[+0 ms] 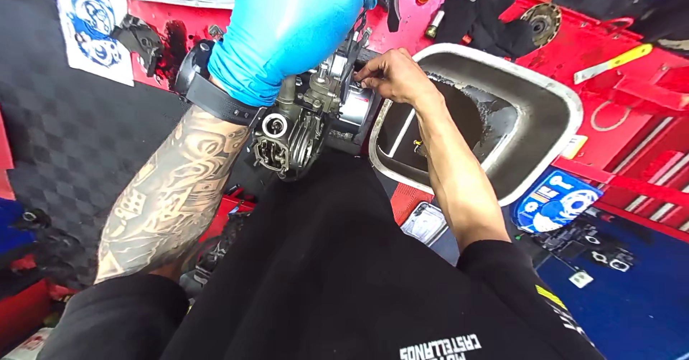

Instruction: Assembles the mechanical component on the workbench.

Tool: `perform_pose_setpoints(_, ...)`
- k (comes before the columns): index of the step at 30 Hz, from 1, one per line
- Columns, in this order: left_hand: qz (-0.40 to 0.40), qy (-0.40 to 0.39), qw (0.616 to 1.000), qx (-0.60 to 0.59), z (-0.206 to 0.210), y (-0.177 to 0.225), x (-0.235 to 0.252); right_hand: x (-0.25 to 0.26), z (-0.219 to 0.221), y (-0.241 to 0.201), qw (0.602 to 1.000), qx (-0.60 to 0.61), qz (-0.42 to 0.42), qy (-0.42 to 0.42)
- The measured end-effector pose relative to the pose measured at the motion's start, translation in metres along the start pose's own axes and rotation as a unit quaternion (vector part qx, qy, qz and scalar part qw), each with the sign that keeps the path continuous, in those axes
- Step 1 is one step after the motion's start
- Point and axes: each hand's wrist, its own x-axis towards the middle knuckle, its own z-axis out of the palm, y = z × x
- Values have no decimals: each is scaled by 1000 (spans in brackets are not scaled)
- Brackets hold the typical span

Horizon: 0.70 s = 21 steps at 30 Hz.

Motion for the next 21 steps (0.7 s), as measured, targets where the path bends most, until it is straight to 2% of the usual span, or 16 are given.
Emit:
perform_pose_setpoints(7, -4, -2, 1000, -14, 1, 0, 0, 4, -1, -6, 1000, -3, 20, -7)
perform_pose_setpoints(12, 14, -11, 1000, -23, 1, -2, 0, 3, 3, 12, 995, 96, 13, -3)
perform_pose_setpoints(16, -2, -11, 1000, 7, 0, 0, -4, 2, 5, 20, 987, 160, 8, -8)
perform_pose_setpoints(21, 14, -2, 1000, -15, -1, -3, -5, 2, 5, 19, 988, 154, -4, -11)
